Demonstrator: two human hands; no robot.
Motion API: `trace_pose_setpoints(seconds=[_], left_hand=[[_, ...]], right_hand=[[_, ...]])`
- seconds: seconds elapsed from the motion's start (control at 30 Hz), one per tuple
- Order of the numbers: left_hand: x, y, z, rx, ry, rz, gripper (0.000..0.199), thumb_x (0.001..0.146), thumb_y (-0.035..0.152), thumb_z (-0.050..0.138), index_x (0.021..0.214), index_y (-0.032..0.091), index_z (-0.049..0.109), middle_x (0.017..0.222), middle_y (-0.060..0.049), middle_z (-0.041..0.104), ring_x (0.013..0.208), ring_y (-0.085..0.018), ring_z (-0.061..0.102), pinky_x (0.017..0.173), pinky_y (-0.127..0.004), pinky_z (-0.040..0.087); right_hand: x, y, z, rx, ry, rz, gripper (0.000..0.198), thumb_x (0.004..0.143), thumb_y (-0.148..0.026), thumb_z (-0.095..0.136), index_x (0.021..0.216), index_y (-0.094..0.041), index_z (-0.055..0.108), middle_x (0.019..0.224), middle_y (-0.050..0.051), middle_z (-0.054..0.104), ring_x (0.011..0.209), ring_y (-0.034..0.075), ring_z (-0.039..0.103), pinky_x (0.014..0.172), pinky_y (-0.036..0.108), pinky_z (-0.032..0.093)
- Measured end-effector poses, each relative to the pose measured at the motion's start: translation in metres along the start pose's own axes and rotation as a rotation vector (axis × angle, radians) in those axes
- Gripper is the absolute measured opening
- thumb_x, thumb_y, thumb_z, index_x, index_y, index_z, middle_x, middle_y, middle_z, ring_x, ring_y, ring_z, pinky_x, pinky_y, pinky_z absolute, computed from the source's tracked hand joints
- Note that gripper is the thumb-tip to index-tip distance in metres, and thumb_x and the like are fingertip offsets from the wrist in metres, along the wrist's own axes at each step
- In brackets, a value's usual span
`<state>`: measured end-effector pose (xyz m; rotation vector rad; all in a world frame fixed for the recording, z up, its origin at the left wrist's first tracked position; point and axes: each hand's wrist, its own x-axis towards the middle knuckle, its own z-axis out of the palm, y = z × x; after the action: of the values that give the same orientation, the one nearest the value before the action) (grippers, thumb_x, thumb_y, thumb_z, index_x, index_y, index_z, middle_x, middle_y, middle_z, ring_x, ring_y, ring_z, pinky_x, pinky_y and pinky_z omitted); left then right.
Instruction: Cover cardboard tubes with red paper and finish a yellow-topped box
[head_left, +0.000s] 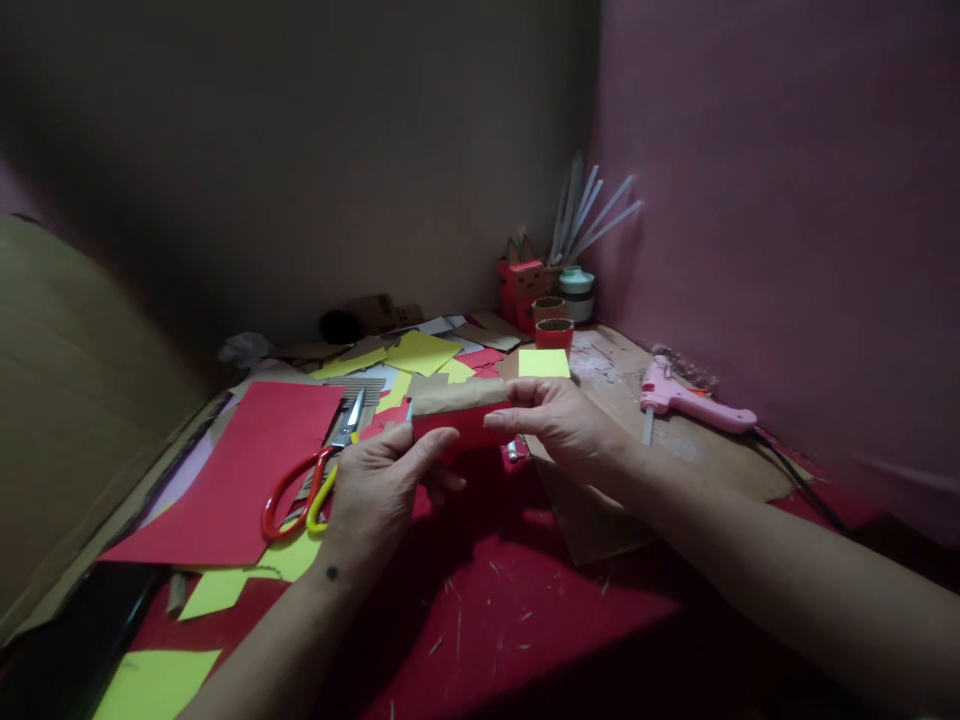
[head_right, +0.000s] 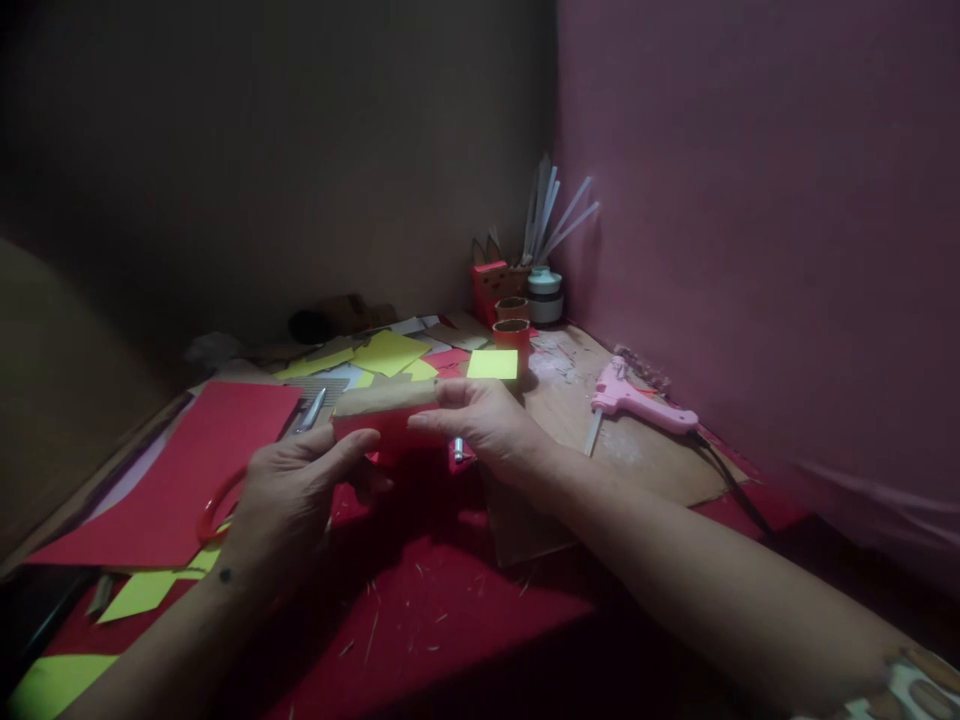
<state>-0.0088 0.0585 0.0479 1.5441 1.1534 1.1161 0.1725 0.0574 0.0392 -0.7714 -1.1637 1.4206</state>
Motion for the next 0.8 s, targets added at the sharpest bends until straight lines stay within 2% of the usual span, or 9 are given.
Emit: trace_pose_setpoints(seconds=[0.17, 0.33, 0.43, 0.7, 0.8], left_hand=[[-0.0021, 0.0021, 0.0018, 0.008, 0.017, -0.008, 0.019, 0.078, 0.032, 0.068, 0.07, 0.015, 0.07, 0.052, 0.0, 0.069, 0.048, -0.011, 0.059, 0.052, -0.021, 0.047], [-0.0022, 0.0029, 0.0022, 0.004, 0.036, -0.002, 0.016, 0.077, 0.029, 0.069, 0.069, 0.016, 0.071, 0.054, 0.0, 0.07, 0.049, -0.01, 0.058, 0.051, -0.019, 0.046], [-0.0014, 0.0026, 0.0023, 0.001, 0.036, -0.001, 0.016, 0.076, 0.029, 0.069, 0.067, 0.016, 0.07, 0.054, -0.001, 0.07, 0.048, -0.01, 0.057, 0.05, -0.019, 0.046], [-0.0014, 0.003, 0.0027, -0.003, 0.026, -0.054, 0.021, 0.076, 0.035, 0.07, 0.074, 0.014, 0.072, 0.051, -0.002, 0.069, 0.044, -0.011, 0.056, 0.048, -0.02, 0.046], [-0.0023, 0.0039, 0.0025, 0.003, 0.028, -0.067, 0.022, 0.076, 0.036, 0.07, 0.075, 0.014, 0.072, 0.051, -0.002, 0.069, 0.045, -0.011, 0.057, 0.049, -0.021, 0.046]], right_hand=[[-0.0018, -0.0017, 0.0024, 0.044, -0.011, 0.029, 0.019, 0.07, -0.021, 0.075, 0.088, -0.017, 0.073, 0.072, 0.001, 0.072, 0.061, 0.013, 0.063, 0.066, 0.029, 0.049], [-0.0023, 0.0015, 0.0014, 0.046, -0.015, -0.017, 0.016, 0.071, -0.02, 0.074, 0.087, -0.019, 0.074, 0.078, 0.002, 0.073, 0.076, 0.016, 0.066, 0.081, 0.032, 0.048], [-0.0027, 0.0022, 0.0015, 0.038, -0.026, -0.032, 0.018, 0.073, -0.019, 0.072, 0.09, -0.019, 0.074, 0.081, 0.003, 0.074, 0.077, 0.016, 0.066, 0.083, 0.033, 0.048], [-0.0027, 0.0004, 0.0054, 0.049, 0.024, 0.01, 0.013, 0.07, -0.016, 0.073, 0.082, -0.02, 0.073, 0.074, 0.001, 0.072, 0.071, 0.015, 0.065, 0.079, 0.034, 0.048], [-0.0027, 0.0003, 0.0062, 0.049, 0.045, 0.035, 0.014, 0.069, -0.016, 0.073, 0.082, -0.02, 0.073, 0.074, 0.0, 0.073, 0.064, 0.013, 0.063, 0.069, 0.03, 0.049]])
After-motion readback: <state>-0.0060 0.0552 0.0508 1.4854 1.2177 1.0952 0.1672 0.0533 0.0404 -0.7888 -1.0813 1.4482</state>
